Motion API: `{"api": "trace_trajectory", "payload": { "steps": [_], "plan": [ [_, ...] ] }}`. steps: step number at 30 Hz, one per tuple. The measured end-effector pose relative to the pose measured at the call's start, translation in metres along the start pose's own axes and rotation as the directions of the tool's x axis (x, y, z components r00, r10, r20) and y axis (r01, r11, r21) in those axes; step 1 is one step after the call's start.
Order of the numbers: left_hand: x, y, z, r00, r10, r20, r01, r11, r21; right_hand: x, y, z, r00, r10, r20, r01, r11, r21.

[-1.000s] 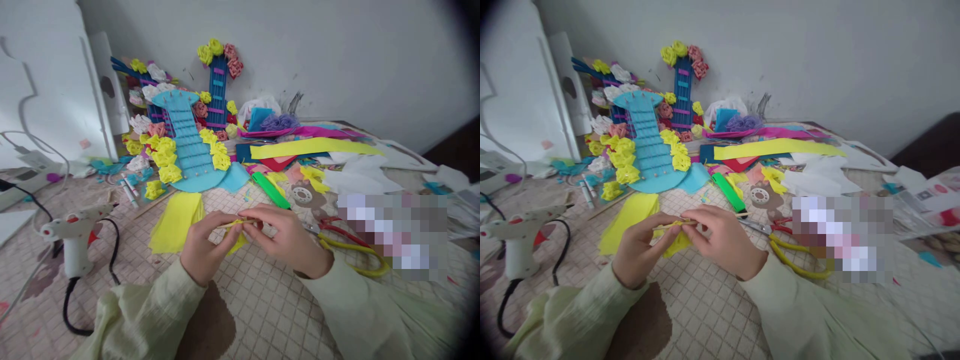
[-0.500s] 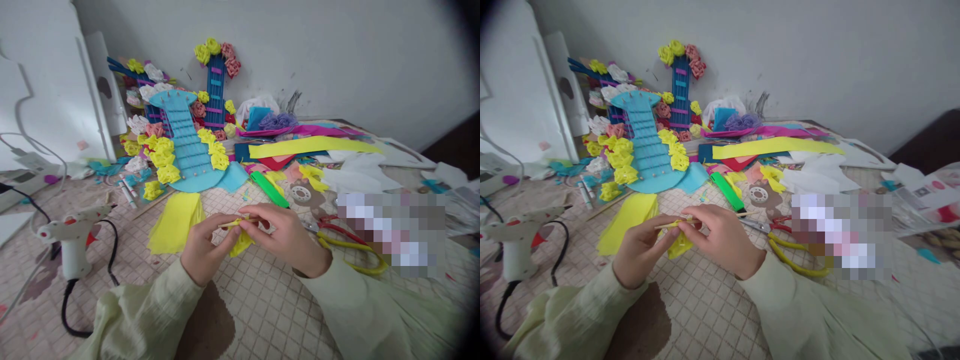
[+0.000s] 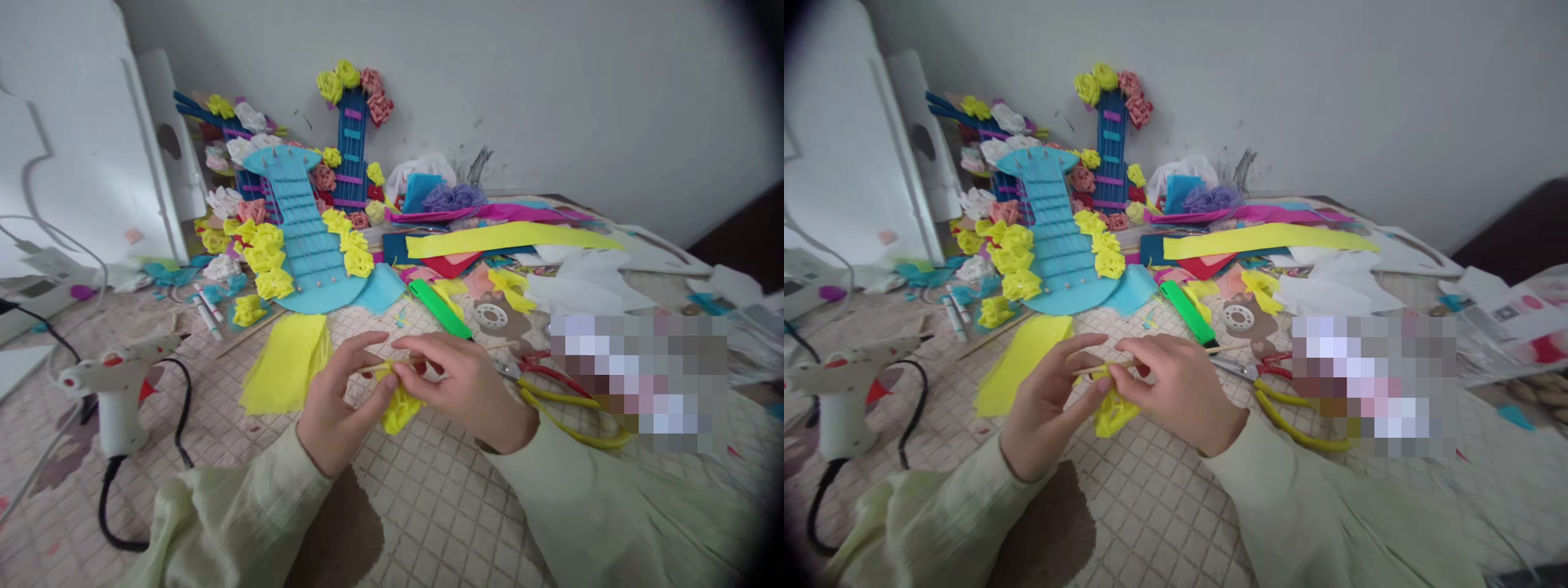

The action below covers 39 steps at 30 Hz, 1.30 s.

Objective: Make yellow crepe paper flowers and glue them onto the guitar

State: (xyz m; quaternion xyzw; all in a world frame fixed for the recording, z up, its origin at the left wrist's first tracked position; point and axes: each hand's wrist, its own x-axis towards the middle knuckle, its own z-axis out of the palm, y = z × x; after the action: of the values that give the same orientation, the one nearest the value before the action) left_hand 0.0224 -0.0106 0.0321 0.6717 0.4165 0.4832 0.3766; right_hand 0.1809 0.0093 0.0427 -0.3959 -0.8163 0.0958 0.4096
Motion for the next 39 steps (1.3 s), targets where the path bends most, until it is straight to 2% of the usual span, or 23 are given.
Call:
{"api": "trace_trajectory", "payload": {
  "steps": [8,15,24,29,39],
  "plan": [
    [0.0020,-0.0013,-0.0021,0.998,0.013,-0.056,-0.008,0.997,0.072,0.0025,-0.0045,-0.0015,0.993,0.120,-0.011,-0.118,0.986,0.116],
    [0.0040,-0.0029,-0.0059,0.998,-0.003,-0.066,0.012,0.988,0.152,0.0011,-0.0022,-0.0017,0.996,0.082,0.034,-0.086,0.984,0.154],
    [0.0060,-0.0034,-0.0049,0.997,-0.046,-0.055,0.050,0.997,0.061,0.0019,-0.0038,-0.0020,0.992,0.122,0.033,-0.125,0.978,0.165],
    [0.0066,-0.0004,-0.0048,0.994,-0.105,-0.036,0.105,0.994,-0.002,0.0010,-0.0022,-0.0006,0.996,0.079,0.043,-0.086,0.976,0.198],
    [0.0076,0.0005,-0.0044,0.985,-0.170,0.019,0.171,0.980,-0.098,0.0015,-0.0020,-0.0006,0.996,0.077,0.040,-0.082,0.981,0.175]
  ]
}}
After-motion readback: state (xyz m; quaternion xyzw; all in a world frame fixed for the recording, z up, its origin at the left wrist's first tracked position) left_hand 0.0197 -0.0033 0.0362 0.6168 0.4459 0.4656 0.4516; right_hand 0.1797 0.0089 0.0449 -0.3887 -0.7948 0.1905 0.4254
